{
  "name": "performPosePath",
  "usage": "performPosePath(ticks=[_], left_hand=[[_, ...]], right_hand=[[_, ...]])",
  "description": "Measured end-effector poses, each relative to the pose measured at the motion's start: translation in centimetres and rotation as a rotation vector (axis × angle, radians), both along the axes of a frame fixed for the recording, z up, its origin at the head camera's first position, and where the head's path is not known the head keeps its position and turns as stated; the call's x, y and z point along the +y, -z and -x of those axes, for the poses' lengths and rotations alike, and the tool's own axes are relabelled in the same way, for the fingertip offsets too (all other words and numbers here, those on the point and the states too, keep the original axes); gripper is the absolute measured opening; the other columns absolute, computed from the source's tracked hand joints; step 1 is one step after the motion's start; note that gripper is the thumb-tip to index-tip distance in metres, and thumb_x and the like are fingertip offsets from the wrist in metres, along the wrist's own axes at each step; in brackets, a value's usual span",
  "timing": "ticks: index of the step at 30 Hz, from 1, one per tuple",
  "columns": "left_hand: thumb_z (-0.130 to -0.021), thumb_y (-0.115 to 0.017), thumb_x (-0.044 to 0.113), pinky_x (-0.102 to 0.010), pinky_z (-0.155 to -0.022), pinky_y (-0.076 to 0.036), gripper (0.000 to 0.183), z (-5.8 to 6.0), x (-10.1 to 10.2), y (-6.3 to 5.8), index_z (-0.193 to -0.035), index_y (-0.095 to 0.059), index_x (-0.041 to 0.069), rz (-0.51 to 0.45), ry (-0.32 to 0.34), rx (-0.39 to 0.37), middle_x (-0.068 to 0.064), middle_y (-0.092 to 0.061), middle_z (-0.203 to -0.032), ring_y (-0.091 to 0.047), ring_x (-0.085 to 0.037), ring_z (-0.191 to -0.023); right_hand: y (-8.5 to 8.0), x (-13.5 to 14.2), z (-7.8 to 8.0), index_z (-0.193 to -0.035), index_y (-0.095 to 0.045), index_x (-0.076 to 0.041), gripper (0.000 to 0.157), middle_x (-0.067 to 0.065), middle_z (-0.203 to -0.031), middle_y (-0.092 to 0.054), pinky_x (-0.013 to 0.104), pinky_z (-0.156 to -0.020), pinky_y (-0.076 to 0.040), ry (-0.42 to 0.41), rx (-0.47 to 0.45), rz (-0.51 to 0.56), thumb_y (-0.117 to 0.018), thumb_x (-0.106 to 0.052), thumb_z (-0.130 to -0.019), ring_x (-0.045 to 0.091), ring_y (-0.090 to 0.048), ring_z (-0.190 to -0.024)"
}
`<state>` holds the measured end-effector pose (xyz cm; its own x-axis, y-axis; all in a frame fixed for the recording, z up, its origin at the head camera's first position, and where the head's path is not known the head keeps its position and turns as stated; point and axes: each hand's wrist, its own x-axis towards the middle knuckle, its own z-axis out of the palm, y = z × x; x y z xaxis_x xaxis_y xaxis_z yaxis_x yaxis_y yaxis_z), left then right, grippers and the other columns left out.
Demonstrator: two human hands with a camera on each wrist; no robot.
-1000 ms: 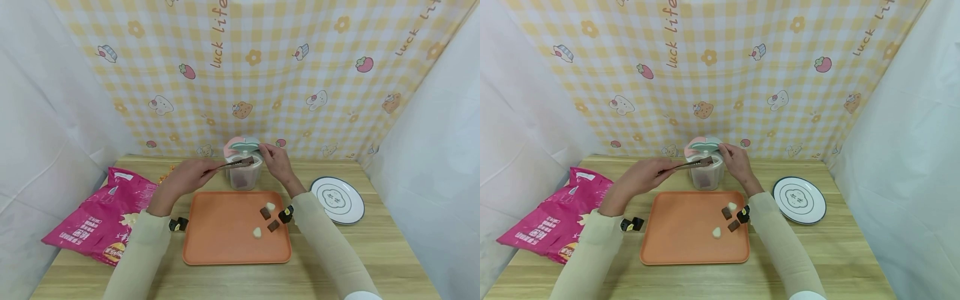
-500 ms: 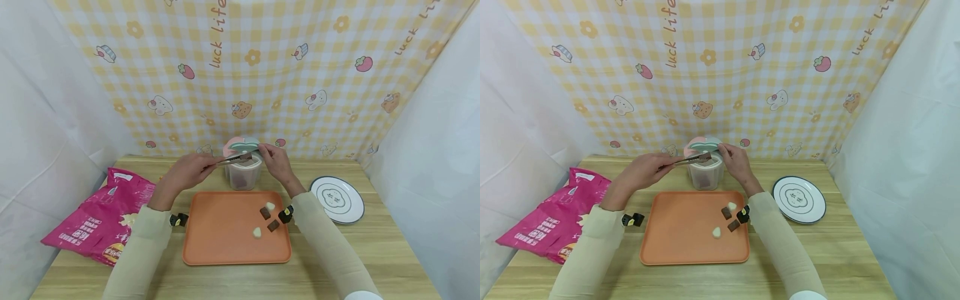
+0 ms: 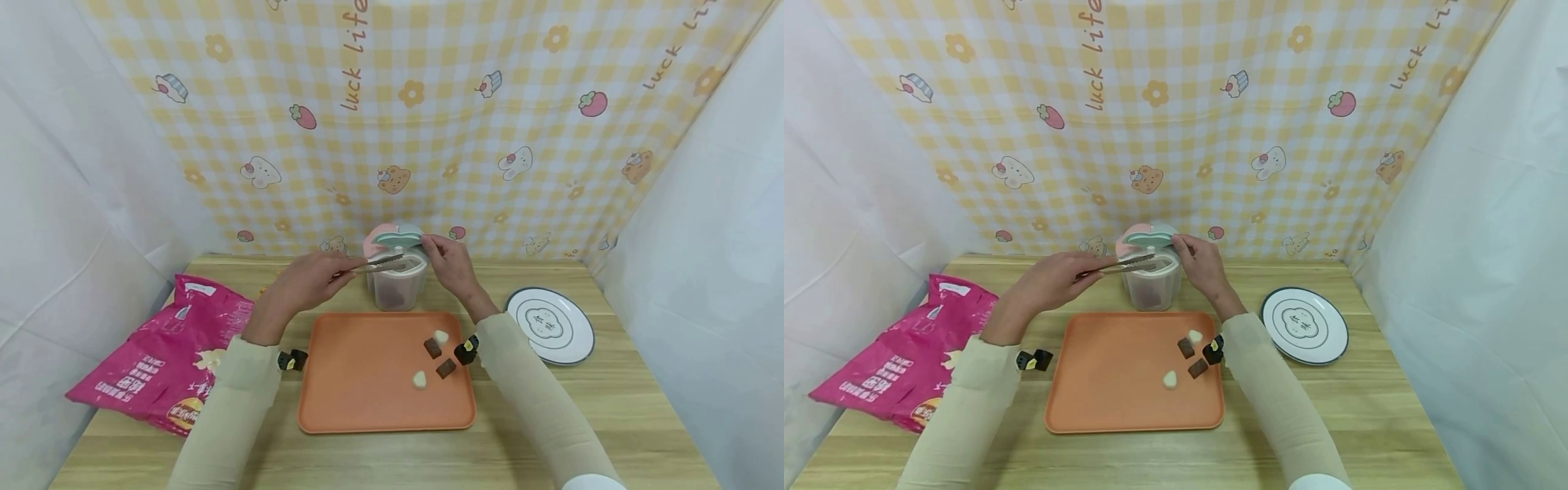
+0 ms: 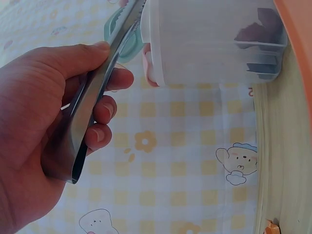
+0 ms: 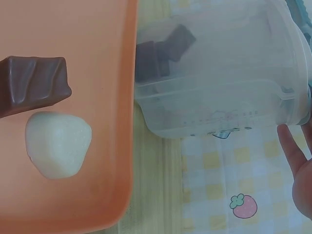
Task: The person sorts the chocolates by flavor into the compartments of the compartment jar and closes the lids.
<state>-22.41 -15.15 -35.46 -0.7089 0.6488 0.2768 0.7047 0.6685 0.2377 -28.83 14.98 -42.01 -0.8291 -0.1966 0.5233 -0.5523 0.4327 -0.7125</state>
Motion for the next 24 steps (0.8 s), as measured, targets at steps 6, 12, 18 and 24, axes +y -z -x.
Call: performPosePath(ticks=[6,12,18,24], left_hand=[[-0.102,-0.065,0.010,-0.042,-0.077,-0.050,0.034,0.0,-0.1,0.5,-0.136,-0.069,0.011,-0.017,0.018,0.000,-0.008,-0.073,-0.113,-0.061,-0.020,-0.084],[-0.101,-0.067,0.009,-0.041,-0.079,-0.050,0.035,-0.4,-0.1,0.6,-0.135,-0.070,0.011,-0.057,0.046,0.016,-0.005,-0.074,-0.110,-0.060,-0.019,-0.084],[-0.100,-0.069,0.012,-0.037,-0.073,-0.049,0.038,-1.9,0.1,0.6,-0.138,-0.069,0.015,-0.040,0.031,-0.030,-0.001,-0.072,-0.104,-0.057,-0.016,-0.080],[-0.100,-0.067,0.013,-0.032,-0.068,-0.049,0.035,-3.5,0.8,1.9,-0.135,-0.070,0.014,-0.002,0.059,-0.041,0.003,-0.068,-0.096,-0.055,-0.012,-0.075]], right_hand=[[0.0,0.0,-0.1,-0.110,-0.078,-0.002,0.028,0.009,-0.097,-0.075,0.031,-0.071,-0.048,0.002,0.007,-0.007,-0.058,-0.021,-0.108,0.018,-0.060,-0.075],[0.0,0.0,-0.1,-0.110,-0.078,-0.003,0.028,0.008,-0.094,-0.075,0.029,-0.067,-0.046,0.000,0.004,-0.007,-0.057,-0.022,-0.108,0.018,-0.057,-0.071],[0.0,0.1,-0.1,-0.111,-0.077,-0.002,0.029,0.009,-0.097,-0.076,0.029,-0.069,-0.047,-0.006,-0.003,0.003,-0.057,-0.022,-0.108,0.018,-0.059,-0.073],[0.0,0.0,-0.1,-0.109,-0.077,-0.001,0.029,0.010,-0.096,-0.076,0.029,-0.069,-0.046,-0.018,0.022,0.020,-0.057,-0.021,-0.108,0.018,-0.059,-0.074]])
